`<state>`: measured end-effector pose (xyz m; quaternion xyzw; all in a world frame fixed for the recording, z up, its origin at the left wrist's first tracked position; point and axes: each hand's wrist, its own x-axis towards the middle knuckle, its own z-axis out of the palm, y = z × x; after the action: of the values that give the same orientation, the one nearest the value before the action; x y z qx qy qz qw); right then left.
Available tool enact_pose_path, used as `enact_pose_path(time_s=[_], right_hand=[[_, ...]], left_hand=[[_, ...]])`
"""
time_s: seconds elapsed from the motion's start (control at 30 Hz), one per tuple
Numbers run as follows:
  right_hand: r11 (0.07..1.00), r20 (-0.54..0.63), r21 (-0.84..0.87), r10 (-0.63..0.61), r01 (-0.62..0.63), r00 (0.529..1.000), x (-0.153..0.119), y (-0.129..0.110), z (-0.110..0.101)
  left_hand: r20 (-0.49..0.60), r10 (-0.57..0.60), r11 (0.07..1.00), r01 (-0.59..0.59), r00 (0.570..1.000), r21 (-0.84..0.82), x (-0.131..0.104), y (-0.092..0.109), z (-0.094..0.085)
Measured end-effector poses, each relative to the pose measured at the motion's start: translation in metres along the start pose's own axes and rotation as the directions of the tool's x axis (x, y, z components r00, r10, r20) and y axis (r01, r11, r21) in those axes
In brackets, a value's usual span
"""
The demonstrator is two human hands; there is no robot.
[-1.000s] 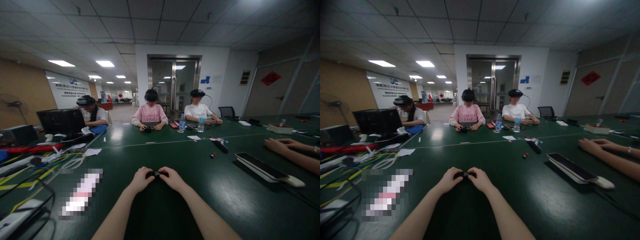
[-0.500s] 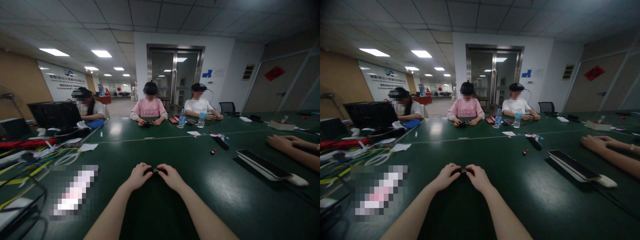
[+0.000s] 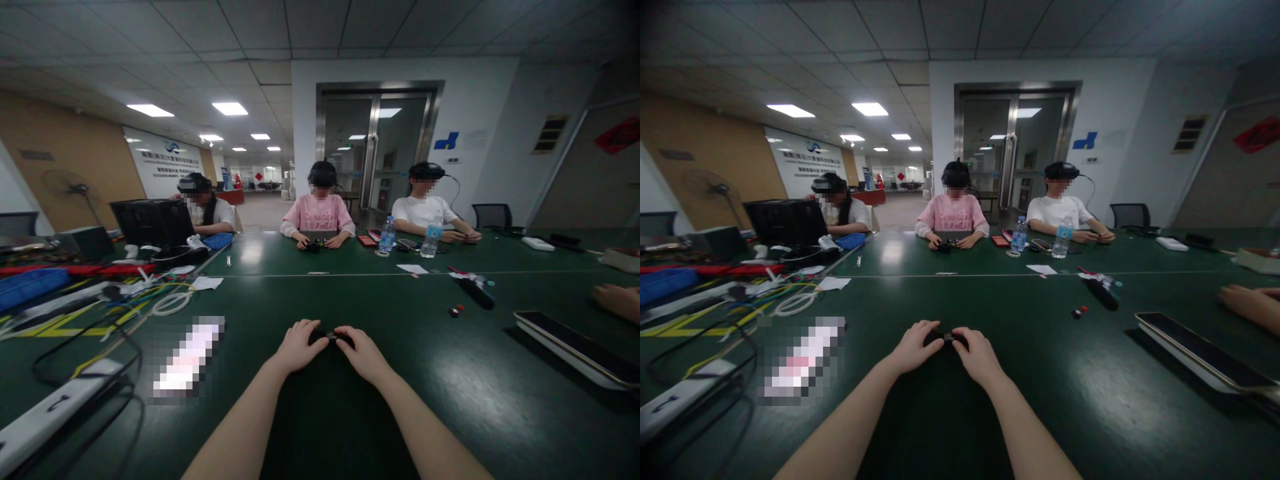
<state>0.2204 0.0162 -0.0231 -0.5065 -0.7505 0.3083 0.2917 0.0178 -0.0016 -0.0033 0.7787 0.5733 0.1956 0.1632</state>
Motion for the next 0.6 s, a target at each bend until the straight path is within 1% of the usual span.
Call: enact_pose_path(time_s=[0.27, 0.6], right_hand=[[0.999, 0.003, -0.017, 0.031, -0.031, 1.000, -0.0017, -0.0036, -0.0011], [0.997, -0.034, -0.042, -0.062, 0.061, 0.997, -0.0037, -0.0045, -0.0027]], left_hand=[[0.036, -0.014, 0.999, 0.013, 0.999, 0.046, 0.0017, 0.0046, -0.0012], [0.019, 0.007, 0.998, -0.008, 1.000, 0.054, 0.0010, 0.0040, -0.0005]])
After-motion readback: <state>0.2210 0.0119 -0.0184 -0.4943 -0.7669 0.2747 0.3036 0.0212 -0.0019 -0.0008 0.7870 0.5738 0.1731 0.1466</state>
